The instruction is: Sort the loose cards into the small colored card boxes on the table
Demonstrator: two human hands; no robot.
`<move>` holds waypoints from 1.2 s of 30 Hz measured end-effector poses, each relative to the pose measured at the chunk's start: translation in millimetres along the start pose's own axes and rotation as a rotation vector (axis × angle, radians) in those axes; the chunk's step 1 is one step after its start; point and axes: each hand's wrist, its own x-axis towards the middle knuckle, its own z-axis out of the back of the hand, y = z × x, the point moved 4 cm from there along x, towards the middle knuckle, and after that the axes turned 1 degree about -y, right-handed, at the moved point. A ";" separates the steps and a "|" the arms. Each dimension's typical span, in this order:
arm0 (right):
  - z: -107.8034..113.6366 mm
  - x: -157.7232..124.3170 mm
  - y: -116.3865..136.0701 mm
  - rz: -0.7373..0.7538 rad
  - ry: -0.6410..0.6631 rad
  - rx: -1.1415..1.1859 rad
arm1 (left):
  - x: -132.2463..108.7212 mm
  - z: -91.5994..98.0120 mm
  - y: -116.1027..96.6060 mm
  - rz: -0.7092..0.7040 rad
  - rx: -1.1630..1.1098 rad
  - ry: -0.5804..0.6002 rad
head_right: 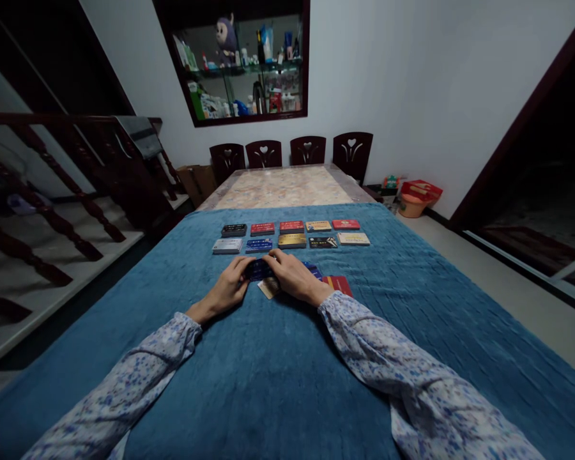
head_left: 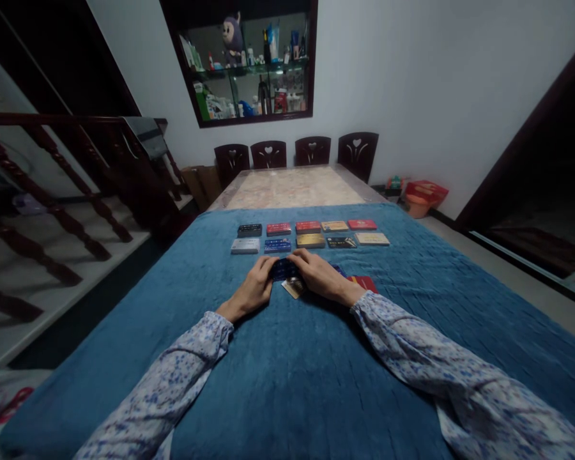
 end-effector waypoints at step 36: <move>3.0 42.5 -14.2 -0.121 0.212 -0.167 | 42.5 14.1 33.9 0.045 0.218 0.185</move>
